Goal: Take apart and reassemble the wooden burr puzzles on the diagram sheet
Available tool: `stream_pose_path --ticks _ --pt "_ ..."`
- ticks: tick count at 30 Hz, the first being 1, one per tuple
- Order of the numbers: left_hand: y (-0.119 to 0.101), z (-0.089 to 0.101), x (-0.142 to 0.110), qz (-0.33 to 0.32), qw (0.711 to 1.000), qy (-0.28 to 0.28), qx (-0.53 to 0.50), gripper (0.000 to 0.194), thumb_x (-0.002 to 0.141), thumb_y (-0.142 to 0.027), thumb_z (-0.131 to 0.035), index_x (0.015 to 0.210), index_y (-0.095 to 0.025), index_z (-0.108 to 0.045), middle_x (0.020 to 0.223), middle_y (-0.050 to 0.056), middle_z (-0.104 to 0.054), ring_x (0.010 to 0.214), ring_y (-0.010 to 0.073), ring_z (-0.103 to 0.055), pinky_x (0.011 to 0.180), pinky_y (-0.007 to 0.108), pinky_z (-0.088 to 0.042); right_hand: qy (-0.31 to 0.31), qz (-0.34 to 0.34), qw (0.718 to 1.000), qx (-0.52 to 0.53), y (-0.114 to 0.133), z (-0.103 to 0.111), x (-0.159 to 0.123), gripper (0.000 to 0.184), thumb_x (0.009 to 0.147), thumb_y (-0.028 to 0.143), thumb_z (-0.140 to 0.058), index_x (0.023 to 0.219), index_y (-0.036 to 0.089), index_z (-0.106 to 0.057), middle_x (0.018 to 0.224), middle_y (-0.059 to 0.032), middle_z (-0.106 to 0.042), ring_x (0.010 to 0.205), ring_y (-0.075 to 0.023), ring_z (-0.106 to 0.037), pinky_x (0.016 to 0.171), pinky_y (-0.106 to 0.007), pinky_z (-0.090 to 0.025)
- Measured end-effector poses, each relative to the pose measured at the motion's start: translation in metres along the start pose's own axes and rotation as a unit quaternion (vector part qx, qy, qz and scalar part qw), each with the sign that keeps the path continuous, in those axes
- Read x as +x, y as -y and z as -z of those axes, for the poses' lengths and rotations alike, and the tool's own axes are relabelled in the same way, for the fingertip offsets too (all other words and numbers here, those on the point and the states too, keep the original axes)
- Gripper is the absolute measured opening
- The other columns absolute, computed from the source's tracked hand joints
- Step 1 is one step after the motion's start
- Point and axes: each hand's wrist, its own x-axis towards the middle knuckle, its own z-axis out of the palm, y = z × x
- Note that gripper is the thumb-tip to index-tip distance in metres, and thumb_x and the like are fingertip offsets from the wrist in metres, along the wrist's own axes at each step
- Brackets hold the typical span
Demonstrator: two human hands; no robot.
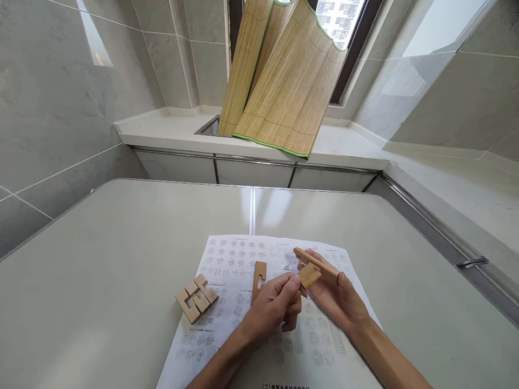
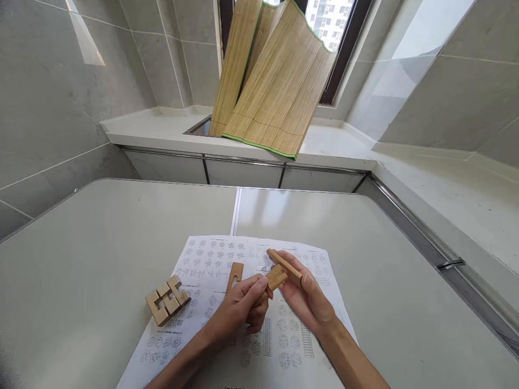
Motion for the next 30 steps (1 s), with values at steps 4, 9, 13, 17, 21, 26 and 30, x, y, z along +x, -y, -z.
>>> stream_pose_path --ticks 4,9,13,17,21,26,30 --pt "0.002 0.003 0.0 0.006 0.999 0.002 -0.039 0.049 0.094 -0.067 -0.061 0.087 -0.02 -0.051 0.057 -0.013 -0.028 0.043 0.0049 -0.017 0.041 0.019 -0.022 0.011 0.001 1.0 -0.023 0.006 -0.001 0.001 0.076 0.07 0.08 -0.077 0.131 0.034 -0.072 0.15 -0.0099 -0.061 0.131 -0.0412 -0.055 0.1 -0.056 -0.051" --pt "0.0 0.006 -0.001 0.025 0.998 0.0 -0.057 0.049 0.093 -0.067 -0.063 0.085 -0.02 -0.051 0.056 -0.014 -0.025 0.044 0.0047 -0.013 0.04 0.018 -0.02 0.006 -0.001 0.997 -0.074 0.015 -0.002 0.002 0.083 0.059 0.075 -0.089 0.128 0.032 -0.073 0.154 -0.0094 -0.058 0.144 -0.0426 -0.046 0.115 -0.059 -0.042" --pt "-0.001 0.009 -0.001 0.025 0.998 0.007 -0.049 0.048 0.093 -0.065 -0.065 0.084 -0.02 -0.052 0.055 -0.014 -0.024 0.043 0.0043 -0.013 0.038 0.018 -0.02 0.024 0.012 0.995 -0.094 0.024 -0.003 0.003 0.076 0.059 0.069 -0.092 0.124 0.034 -0.076 0.155 -0.0078 -0.058 0.15 -0.0415 -0.042 0.122 -0.058 -0.034" --pt "-0.003 0.011 -0.001 0.028 0.999 0.003 -0.029 0.048 0.093 -0.066 -0.063 0.084 -0.02 -0.052 0.055 -0.014 -0.025 0.042 0.0042 -0.012 0.038 0.018 -0.019 0.049 0.014 0.993 -0.106 0.025 0.001 0.002 0.076 0.061 0.067 -0.093 0.127 0.033 -0.075 0.154 -0.0088 -0.058 0.149 -0.0406 -0.043 0.122 -0.057 -0.035" --pt "-0.005 0.012 -0.002 0.031 0.999 -0.003 0.008 0.049 0.093 -0.068 -0.062 0.085 -0.02 -0.052 0.054 -0.013 -0.03 0.041 0.0048 -0.018 0.038 0.018 -0.022 0.101 -0.019 0.984 -0.146 0.019 -0.001 0.0 0.077 0.063 0.055 -0.097 0.131 0.031 -0.071 0.156 -0.0098 -0.055 0.145 -0.0388 -0.048 0.118 -0.052 -0.041" --pt "-0.009 0.011 -0.003 0.04 0.999 0.029 -0.013 0.047 0.097 -0.062 -0.059 0.077 -0.024 -0.038 0.058 -0.012 -0.03 0.043 0.0055 -0.019 0.038 0.018 -0.024 0.102 -0.017 0.987 -0.121 0.018 -0.008 0.0 0.084 0.063 0.056 -0.096 0.138 0.031 -0.065 0.143 -0.011 -0.062 0.12 -0.0341 -0.064 0.105 -0.047 -0.051" --pt "-0.012 0.01 -0.005 0.037 0.999 0.033 -0.001 0.042 0.098 -0.059 -0.057 0.082 -0.023 -0.044 0.06 -0.011 -0.03 0.044 0.0063 -0.02 0.038 0.018 -0.026 0.105 -0.026 0.987 -0.122 0.021 -0.011 0.001 0.082 0.064 0.06 -0.094 0.135 0.029 -0.067 0.134 -0.0115 -0.066 0.114 -0.0337 -0.065 0.103 -0.047 -0.051"
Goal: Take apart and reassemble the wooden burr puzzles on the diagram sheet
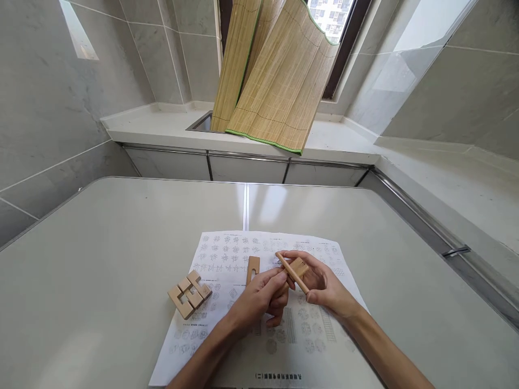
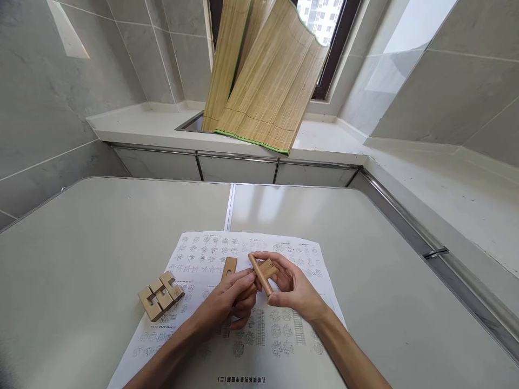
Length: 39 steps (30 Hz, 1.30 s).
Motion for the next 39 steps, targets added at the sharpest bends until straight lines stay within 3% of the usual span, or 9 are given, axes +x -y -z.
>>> stream_pose_path --ticks 4,11,20,23,26,28,31,36,39 --pt "0.0 0.0 -0.001 -0.001 1.0 0.004 0.005 0.042 0.099 -0.06 -0.057 0.085 -0.022 -0.046 0.06 -0.011 -0.028 0.044 0.0064 -0.019 0.038 0.018 -0.026 0.007 -0.011 1.0 0.001 0.001 0.0 0.0 0.085 0.062 0.063 -0.094 0.135 0.028 -0.069 0.134 -0.0122 -0.068 0.125 -0.0368 -0.061 0.109 -0.05 -0.047" --pt "0.001 0.001 -0.002 -0.007 1.0 0.016 0.006 0.049 0.1 -0.061 -0.055 0.076 -0.024 -0.035 0.062 -0.01 -0.029 0.044 0.0058 -0.02 0.038 0.017 -0.028 0.015 -0.004 1.0 0.015 -0.004 0.001 0.001 0.085 0.062 0.059 -0.096 0.136 0.027 -0.068 0.144 -0.0133 -0.065 0.136 -0.0381 -0.056 0.118 -0.053 -0.039" --pt "0.0 0.001 -0.001 -0.013 1.0 0.009 0.015 0.038 0.101 -0.056 -0.054 0.089 -0.021 -0.049 0.063 -0.009 -0.032 0.047 0.0073 -0.022 0.041 0.018 -0.029 0.035 0.002 0.999 0.013 -0.001 0.0 -0.001 0.086 0.068 0.064 -0.091 0.142 0.029 -0.064 0.155 -0.0128 -0.057 0.148 -0.0382 -0.047 0.123 -0.052 -0.035" --pt "-0.002 0.003 0.0 -0.042 0.999 -0.031 0.014 0.039 0.102 -0.056 -0.052 0.092 -0.019 -0.053 0.064 -0.009 -0.036 0.047 0.0068 -0.023 0.043 0.019 -0.03 0.003 0.025 1.0 -0.004 -0.002 -0.003 0.0 0.087 0.073 0.07 -0.085 0.147 0.032 -0.058 0.16 -0.0115 -0.052 0.145 -0.0373 -0.049 0.117 -0.05 -0.043" --pt "-0.006 0.008 0.001 -0.086 0.99 -0.113 -0.014 0.039 0.104 -0.056 -0.047 0.097 -0.018 -0.055 0.065 -0.008 -0.04 0.045 0.006 -0.022 0.043 0.019 -0.027 -0.048 0.044 0.994 -0.088 -0.006 -0.005 0.0 0.068 0.087 0.065 -0.075 0.144 0.033 -0.058 0.152 -0.0118 -0.058 0.129 -0.0347 -0.061 0.105 -0.049 -0.052" --pt "-0.011 0.014 0.0 -0.122 0.978 -0.169 -0.03 0.035 0.104 -0.052 -0.047 0.1 -0.018 -0.057 0.066 -0.007 -0.042 0.046 0.0064 -0.024 0.043 0.019 -0.029 -0.066 0.054 0.976 -0.199 -0.01 -0.008 0.0 0.056 0.092 0.053 -0.074 0.141 0.033 -0.059 0.146 -0.0112 -0.061 0.124 -0.0329 -0.063 0.104 -0.05 -0.052" --pt "-0.019 0.022 -0.002 -0.173 0.96 -0.22 -0.021 0.031 0.104 -0.048 -0.05 0.104 -0.018 -0.06 0.069 -0.006 -0.047 0.05 0.0081 -0.032 0.048 0.021 -0.038 -0.042 0.091 0.927 -0.361 -0.016 -0.019 -0.003 0.055 0.091 0.038 -0.077 0.142 0.031 -0.058 0.148 -0.0112 -0.058 0.134 -0.0335 -0.056 0.11 -0.053 -0.05" --pt "-0.023 0.029 -0.003 -0.196 0.952 -0.237 0.0 0.031 0.103 -0.048 -0.053 0.109 -0.018 -0.062 0.078 -0.002 -0.056 0.057 0.01 -0.043 0.052 0.022 -0.042 0.045 0.196 0.844 -0.497 -0.028 -0.039 -0.007 0.067 0.089 0.02 -0.074 0.15 0.03 -0.049 0.153 -0.0123 -0.054 0.14 -0.0348 -0.049 0.114 -0.058 -0.049" --pt "-0.02 0.03 -0.002 -0.188 0.955 -0.23 0.003 0.033 0.103 -0.048 -0.054 0.112 -0.018 -0.063 0.081 0.0 -0.058 0.058 0.0104 -0.045 0.053 0.023 -0.043 0.081 0.212 0.821 -0.523 -0.031 -0.044 -0.007 0.068 0.089 0.015 -0.072 0.151 0.027 -0.046 0.149 -0.0114 -0.059 0.138 -0.0343 -0.049 0.112 -0.056 -0.051"
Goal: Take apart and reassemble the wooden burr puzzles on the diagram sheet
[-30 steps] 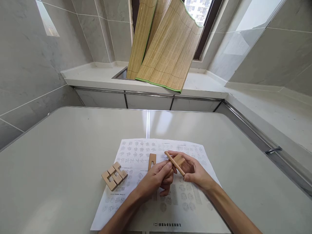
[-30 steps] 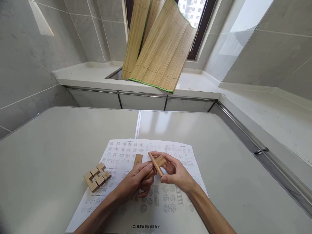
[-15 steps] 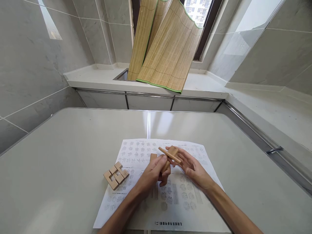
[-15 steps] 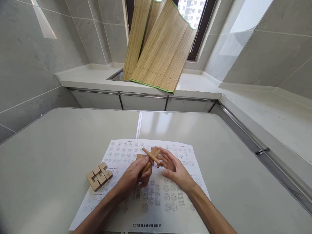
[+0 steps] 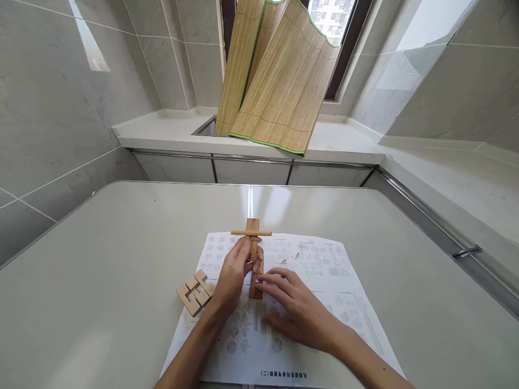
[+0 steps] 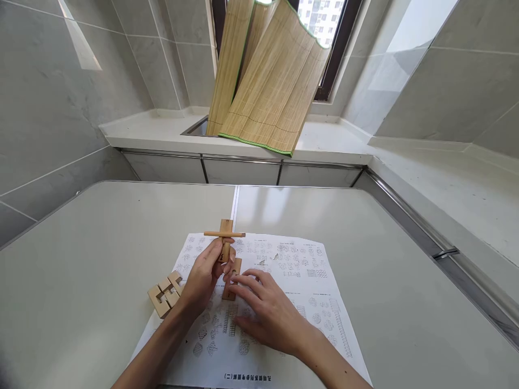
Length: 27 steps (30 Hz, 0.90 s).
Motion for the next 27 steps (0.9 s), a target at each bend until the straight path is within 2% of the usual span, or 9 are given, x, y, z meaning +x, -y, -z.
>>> stream_pose_path --ticks 5,8,11,15,22,27 --pt "0.004 0.0 0.001 0.015 1.0 0.017 0.007 0.038 0.101 -0.05 -0.059 0.116 -0.016 -0.066 0.092 0.005 -0.064 0.062 0.0105 -0.049 0.053 0.024 -0.04 -0.02 -0.015 1.0 0.009 -0.003 0.002 0.001 0.046 0.089 0.019 -0.075 0.131 0.024 -0.056 0.122 -0.0107 -0.069 0.119 -0.0331 -0.057 0.098 -0.052 -0.057" --pt "0.006 0.0 0.001 0.026 0.999 0.029 0.008 0.039 0.101 -0.05 -0.06 0.117 -0.015 -0.067 0.096 0.006 -0.063 0.064 0.0111 -0.051 0.053 0.024 -0.039 -0.053 -0.047 0.997 0.008 -0.007 0.003 0.0 0.027 0.092 0.013 -0.067 0.116 0.024 -0.058 0.108 -0.009 -0.067 0.105 -0.0298 -0.059 0.087 -0.048 -0.058" --pt "0.007 0.0 0.001 0.032 0.999 0.04 0.004 0.039 0.102 -0.049 -0.06 0.118 -0.015 -0.068 0.096 0.006 -0.062 0.066 0.0115 -0.052 0.054 0.025 -0.039 -0.084 -0.086 0.993 -0.005 -0.011 0.003 -0.001 0.027 0.095 0.01 -0.058 0.118 0.024 -0.057 0.115 -0.0116 -0.063 0.103 -0.0284 -0.061 0.084 -0.045 -0.058" --pt "0.008 0.0 0.001 0.039 0.998 0.039 -0.013 0.04 0.1 -0.05 -0.063 0.118 -0.014 -0.069 0.094 0.006 -0.061 0.065 0.0109 -0.052 0.055 0.024 -0.039 -0.119 -0.15 0.981 -0.042 -0.018 0.004 -0.002 0.033 0.095 0.015 -0.062 0.127 0.023 -0.055 0.119 -0.0135 -0.062 0.107 -0.0312 -0.06 0.088 -0.048 -0.056" --pt "0.005 -0.001 0.001 0.05 0.998 0.04 -0.024 0.041 0.099 -0.051 -0.065 0.117 -0.015 -0.071 0.096 0.006 -0.062 0.067 0.0108 -0.052 0.056 0.024 -0.038 -0.103 -0.204 0.973 -0.004 -0.02 0.008 -0.003 0.023 0.097 0.023 -0.066 0.119 0.024 -0.06 0.109 -0.0105 -0.065 0.102 -0.0307 -0.059 0.084 -0.046 -0.055" --pt "0.004 -0.002 0.0 0.056 0.997 0.041 -0.026 0.042 0.097 -0.051 -0.067 0.118 -0.015 -0.071 0.096 0.006 -0.062 0.065 0.0113 -0.052 0.055 0.026 -0.037 -0.11 -0.228 0.967 0.013 -0.019 0.01 0.0 0.004 0.1 0.027 -0.062 0.103 0.025 -0.064 0.1 -0.0081 -0.066 0.096 -0.0288 -0.06 0.08 -0.043 -0.055"
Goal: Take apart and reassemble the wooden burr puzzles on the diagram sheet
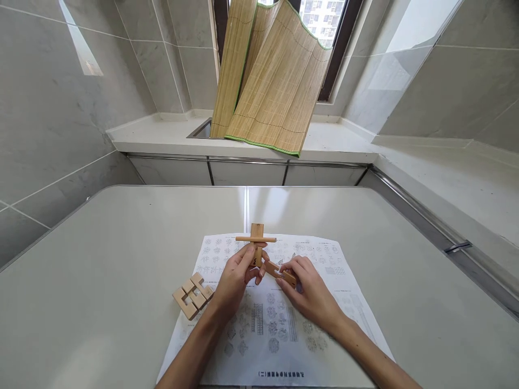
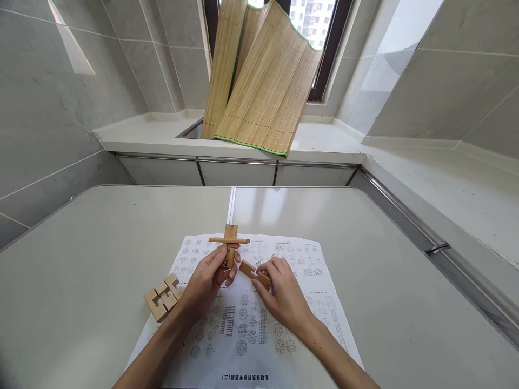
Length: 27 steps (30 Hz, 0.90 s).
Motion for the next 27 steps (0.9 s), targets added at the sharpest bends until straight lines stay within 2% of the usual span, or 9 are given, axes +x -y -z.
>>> stream_pose_path --ticks 5,9,12,15,16,18,21,27 --pt "-0.002 -0.003 -0.001 0.006 1.0 -0.001 -0.01 0.043 0.096 -0.051 -0.067 0.118 -0.014 -0.069 0.098 0.007 -0.063 0.065 0.0118 -0.052 0.055 0.026 -0.039 -0.025 -0.008 0.998 0.056 0.001 0.004 0.002 0.02 0.106 0.038 -0.053 0.098 0.024 -0.066 0.096 -0.0074 -0.069 0.089 -0.026 -0.063 0.078 -0.038 -0.052" --pt "-0.002 -0.006 -0.001 0.019 0.999 -0.007 -0.034 0.045 0.092 -0.052 -0.071 0.115 -0.014 -0.069 0.095 0.006 -0.062 0.063 0.0111 -0.05 0.052 0.025 -0.037 -0.067 -0.124 0.975 0.171 0.002 0.009 0.005 0.034 0.104 0.054 -0.055 0.098 0.023 -0.066 0.078 -0.0019 -0.067 0.068 -0.0197 -0.058 0.064 -0.031 -0.046" --pt "0.002 -0.007 -0.001 0.038 0.998 -0.005 -0.054 0.045 0.089 -0.051 -0.074 0.114 -0.013 -0.069 0.094 0.005 -0.061 0.062 0.01 -0.05 0.051 0.024 -0.037 -0.079 -0.191 0.918 0.337 0.003 0.015 0.009 0.04 0.099 0.062 -0.06 0.099 0.022 -0.064 0.068 0.003 -0.055 0.057 -0.0147 -0.048 0.054 -0.027 -0.038" --pt "0.009 -0.008 -0.001 0.058 0.996 0.003 -0.07 0.047 0.088 -0.051 -0.075 0.114 -0.012 -0.068 0.093 0.005 -0.061 0.061 0.0096 -0.049 0.051 0.024 -0.038 -0.065 -0.217 0.831 0.508 0.004 0.02 0.014 0.04 0.091 0.06 -0.072 0.104 0.023 -0.064 0.075 0.0029 -0.053 0.055 -0.0121 -0.042 0.049 -0.025 -0.032" --pt "0.012 -0.009 0.0 0.064 0.995 0.008 -0.076 0.047 0.088 -0.051 -0.075 0.114 -0.012 -0.068 0.092 0.004 -0.061 0.06 0.0095 -0.049 0.05 0.024 -0.038 -0.057 -0.22 0.807 0.546 0.004 0.022 0.015 0.04 0.089 0.058 -0.075 0.107 0.024 -0.064 0.077 0.0026 -0.053 0.055 -0.0117 -0.041 0.049 -0.025 -0.031" --pt "0.016 -0.011 -0.001 0.074 0.993 0.021 -0.086 0.047 0.087 -0.051 -0.075 0.113 -0.012 -0.068 0.091 0.004 -0.06 0.059 0.0094 -0.049 0.049 0.024 -0.037 -0.041 -0.22 0.779 0.586 0.005 0.025 0.015 0.041 0.088 0.055 -0.078 0.111 0.024 -0.065 0.077 0.0029 -0.052 0.054 -0.0109 -0.038 0.05 -0.026 -0.031" --pt "0.02 -0.014 -0.002 0.091 0.991 0.04 -0.091 0.046 0.087 -0.05 -0.076 0.111 -0.012 -0.067 0.09 0.004 -0.06 0.059 0.0091 -0.048 0.05 0.024 -0.037 -0.008 -0.211 0.77 0.602 0.008 0.027 0.013 0.045 0.088 0.056 -0.079 0.117 0.024 -0.066 0.074 0.0037 -0.052 0.053 -0.0097 -0.035 0.051 -0.026 -0.029" --pt "0.022 -0.018 -0.005 0.107 0.988 0.08 -0.076 0.04 0.091 -0.052 -0.072 0.1 -0.013 -0.066 0.091 0.005 -0.06 0.06 0.0096 -0.048 0.054 0.024 -0.039 0.043 -0.178 0.795 0.579 0.009 0.025 0.008 0.045 0.094 0.056 -0.073 0.126 0.024 -0.066 0.072 0.0036 -0.055 0.054 -0.0095 -0.038 0.056 -0.027 -0.031"
